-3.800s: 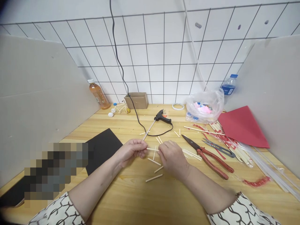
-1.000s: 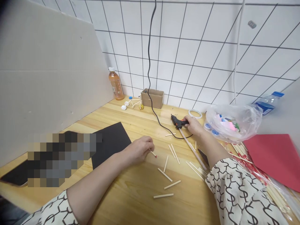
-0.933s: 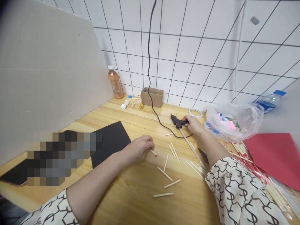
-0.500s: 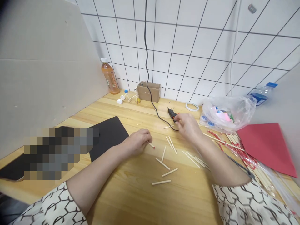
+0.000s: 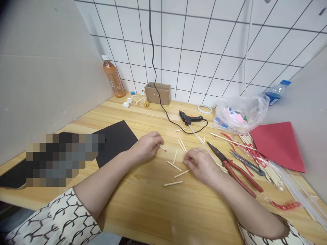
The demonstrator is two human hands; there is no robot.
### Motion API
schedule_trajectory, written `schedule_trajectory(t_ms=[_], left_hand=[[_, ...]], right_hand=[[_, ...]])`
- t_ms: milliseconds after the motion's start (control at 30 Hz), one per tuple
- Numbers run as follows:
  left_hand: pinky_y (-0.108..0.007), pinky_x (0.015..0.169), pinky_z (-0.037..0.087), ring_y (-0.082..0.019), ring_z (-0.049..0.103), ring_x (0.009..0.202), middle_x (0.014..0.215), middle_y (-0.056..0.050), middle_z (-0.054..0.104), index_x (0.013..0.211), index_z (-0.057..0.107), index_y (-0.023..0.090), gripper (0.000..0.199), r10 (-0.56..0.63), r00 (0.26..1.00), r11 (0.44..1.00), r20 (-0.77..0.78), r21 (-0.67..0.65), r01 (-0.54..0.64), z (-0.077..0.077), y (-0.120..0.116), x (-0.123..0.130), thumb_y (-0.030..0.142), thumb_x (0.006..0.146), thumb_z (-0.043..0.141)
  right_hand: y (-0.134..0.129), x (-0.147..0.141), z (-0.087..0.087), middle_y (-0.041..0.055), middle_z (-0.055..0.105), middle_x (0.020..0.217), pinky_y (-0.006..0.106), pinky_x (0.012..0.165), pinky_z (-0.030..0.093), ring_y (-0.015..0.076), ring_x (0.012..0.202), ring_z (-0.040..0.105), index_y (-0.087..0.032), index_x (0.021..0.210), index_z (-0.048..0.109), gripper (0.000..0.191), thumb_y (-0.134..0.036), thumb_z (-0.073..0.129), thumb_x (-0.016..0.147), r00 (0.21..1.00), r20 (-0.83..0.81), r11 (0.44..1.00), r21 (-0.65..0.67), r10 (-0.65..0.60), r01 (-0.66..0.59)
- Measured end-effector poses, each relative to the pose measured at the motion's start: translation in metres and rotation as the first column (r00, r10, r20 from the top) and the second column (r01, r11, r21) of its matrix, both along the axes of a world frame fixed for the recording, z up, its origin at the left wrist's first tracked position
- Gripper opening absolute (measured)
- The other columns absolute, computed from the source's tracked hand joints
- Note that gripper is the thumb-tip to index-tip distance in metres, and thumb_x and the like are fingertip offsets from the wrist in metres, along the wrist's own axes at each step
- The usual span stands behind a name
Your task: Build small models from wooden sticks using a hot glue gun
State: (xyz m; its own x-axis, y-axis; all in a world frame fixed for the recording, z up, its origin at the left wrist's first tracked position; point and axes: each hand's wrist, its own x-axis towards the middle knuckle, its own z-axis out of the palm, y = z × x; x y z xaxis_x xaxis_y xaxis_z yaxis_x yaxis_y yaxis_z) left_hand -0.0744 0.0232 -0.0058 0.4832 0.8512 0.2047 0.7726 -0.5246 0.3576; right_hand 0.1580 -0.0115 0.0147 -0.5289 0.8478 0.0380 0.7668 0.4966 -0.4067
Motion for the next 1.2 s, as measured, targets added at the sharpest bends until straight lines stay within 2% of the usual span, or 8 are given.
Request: schedule_trajectory(t_ms=[133,267,400,600,800,1000,1200], left_hand=[[-0.028,0.079,0.044,-0.018,0.054,0.088,0.089,-0.007,0.060,0.083,0.061,0.016,0.021,-0.007,0.998,1.000,0.063,0.007,0.007,0.004,-0.005,0.005,0.008,0.074,0.044],[-0.027,0.075,0.045,-0.016,0.055,0.083,0.084,-0.006,0.061,0.079,0.061,0.016,0.018,-0.069,0.994,0.997,0.082,-0.029,0.072,0.006,-0.012,0.013,0.011,0.076,0.045],[-0.027,0.073,0.045,-0.016,0.056,0.081,0.083,-0.005,0.062,0.080,0.061,0.016,0.018,-0.157,0.987,0.985,0.041,-0.070,0.160,0.005,-0.020,0.020,0.012,0.076,0.044],[-0.027,0.076,0.045,-0.017,0.055,0.086,0.090,-0.006,0.061,0.098,0.058,0.017,0.028,-0.221,0.975,0.972,0.020,-0.076,0.222,0.001,-0.026,0.027,0.009,0.077,0.041],[-0.028,0.073,0.044,-0.018,0.053,0.086,0.092,-0.007,0.058,0.098,0.056,0.017,0.031,-0.269,0.961,0.962,-0.061,-0.054,0.266,-0.001,-0.029,0.032,0.007,0.073,0.041],[-0.027,0.068,0.043,-0.018,0.050,0.080,0.089,-0.006,0.057,0.093,0.055,0.017,0.028,-0.287,0.949,0.958,-0.133,-0.050,0.283,-0.001,-0.032,0.034,0.008,0.069,0.043],[-0.026,0.066,0.042,-0.017,0.050,0.078,0.087,-0.005,0.057,0.090,0.055,0.018,0.027,-0.280,0.948,0.960,-0.149,-0.045,0.276,-0.001,-0.032,0.034,0.007,0.068,0.044]], right_hand=[[0.003,0.002,-0.004,0.0044,0.064,0.075,0.030,0.070,0.041,0.0177,0.075,0.056,-0.018,0.074,0.059,0.012,-0.018,0.048,0.079,0.999,-0.040,1.000,0.007,-0.017,0.017],[0.005,0.006,-0.010,0.0039,0.063,0.075,0.030,0.069,0.041,0.0178,0.075,0.056,-0.019,0.073,0.059,0.011,-0.018,0.048,0.078,0.996,-0.046,0.996,0.032,-0.076,0.078],[0.006,0.008,-0.015,0.0036,0.063,0.073,0.030,0.069,0.040,0.0179,0.074,0.055,-0.019,0.073,0.058,0.011,-0.018,0.048,0.078,0.994,-0.052,0.993,0.062,-0.093,0.096],[0.012,0.010,-0.017,0.0043,0.063,0.074,0.031,0.070,0.040,0.0181,0.074,0.054,-0.018,0.073,0.059,0.012,-0.019,0.047,0.078,0.981,-0.087,0.979,0.094,-0.172,0.180],[0.018,0.014,-0.020,0.0040,0.062,0.073,0.031,0.068,0.039,0.0182,0.072,0.054,-0.018,0.074,0.059,0.014,-0.021,0.046,0.078,0.963,-0.136,0.962,0.114,-0.231,0.247],[0.018,0.013,-0.021,0.0032,0.062,0.072,0.030,0.067,0.037,0.0180,0.072,0.054,-0.019,0.073,0.059,0.014,-0.022,0.047,0.078,0.967,-0.102,0.962,0.124,-0.232,0.243],[0.014,0.005,-0.022,0.0025,0.061,0.069,0.031,0.068,0.033,0.0184,0.071,0.053,-0.019,0.070,0.059,0.013,-0.025,0.050,0.077,0.970,0.009,0.953,0.187,-0.242,0.236]])
